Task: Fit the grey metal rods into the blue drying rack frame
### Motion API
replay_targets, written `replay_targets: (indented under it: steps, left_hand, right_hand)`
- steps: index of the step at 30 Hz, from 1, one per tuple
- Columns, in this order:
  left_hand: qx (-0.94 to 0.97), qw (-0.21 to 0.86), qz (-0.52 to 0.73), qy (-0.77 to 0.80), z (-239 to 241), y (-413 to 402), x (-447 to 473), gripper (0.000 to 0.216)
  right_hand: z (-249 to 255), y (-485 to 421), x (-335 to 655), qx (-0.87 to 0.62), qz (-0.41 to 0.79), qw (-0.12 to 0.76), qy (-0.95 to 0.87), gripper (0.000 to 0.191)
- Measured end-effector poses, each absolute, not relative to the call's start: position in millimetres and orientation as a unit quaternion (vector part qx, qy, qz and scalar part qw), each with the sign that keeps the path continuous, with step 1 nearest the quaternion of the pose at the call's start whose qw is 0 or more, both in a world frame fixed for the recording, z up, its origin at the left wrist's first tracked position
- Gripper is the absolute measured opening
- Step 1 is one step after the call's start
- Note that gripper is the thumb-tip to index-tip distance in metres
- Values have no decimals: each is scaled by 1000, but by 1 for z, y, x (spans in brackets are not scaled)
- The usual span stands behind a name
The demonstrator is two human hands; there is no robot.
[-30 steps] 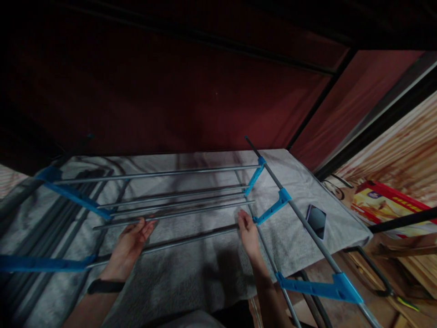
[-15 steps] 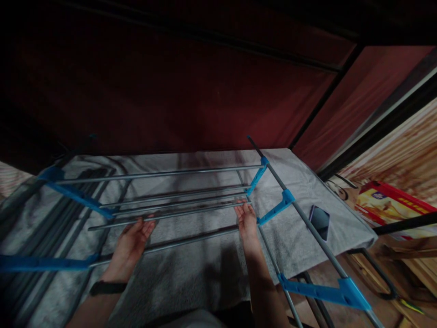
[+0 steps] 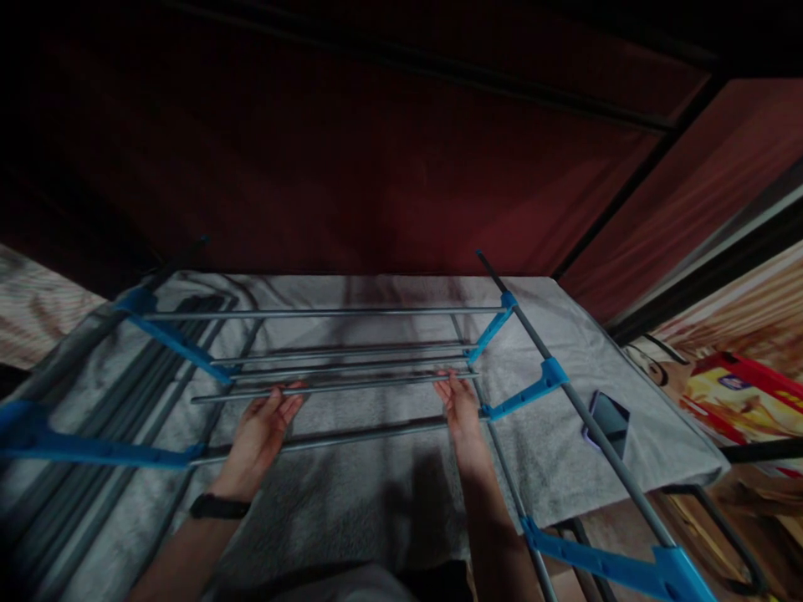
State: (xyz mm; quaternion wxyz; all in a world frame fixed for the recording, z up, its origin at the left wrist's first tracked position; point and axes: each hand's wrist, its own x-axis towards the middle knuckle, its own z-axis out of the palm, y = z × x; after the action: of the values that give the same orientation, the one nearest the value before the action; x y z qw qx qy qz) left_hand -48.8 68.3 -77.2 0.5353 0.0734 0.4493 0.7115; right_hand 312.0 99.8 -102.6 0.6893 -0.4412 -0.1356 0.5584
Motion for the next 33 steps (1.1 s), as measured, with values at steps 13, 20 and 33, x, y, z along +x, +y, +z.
replay_targets:
  steps: [13, 20, 33]
  left_hand:
    - [96, 521, 734, 425, -79, 61, -46, 14]
    - [137, 523, 732, 414, -91, 56, -40, 26]
    - [88, 490, 753, 430, -81, 56, -48, 36]
  right_hand:
    - [-111, 93, 319, -455, 472, 743, -135, 15]
    - [-121, 97, 330, -468, 505, 707, -161, 20]
    - [-117, 91, 327, -503, 465, 700, -203, 12]
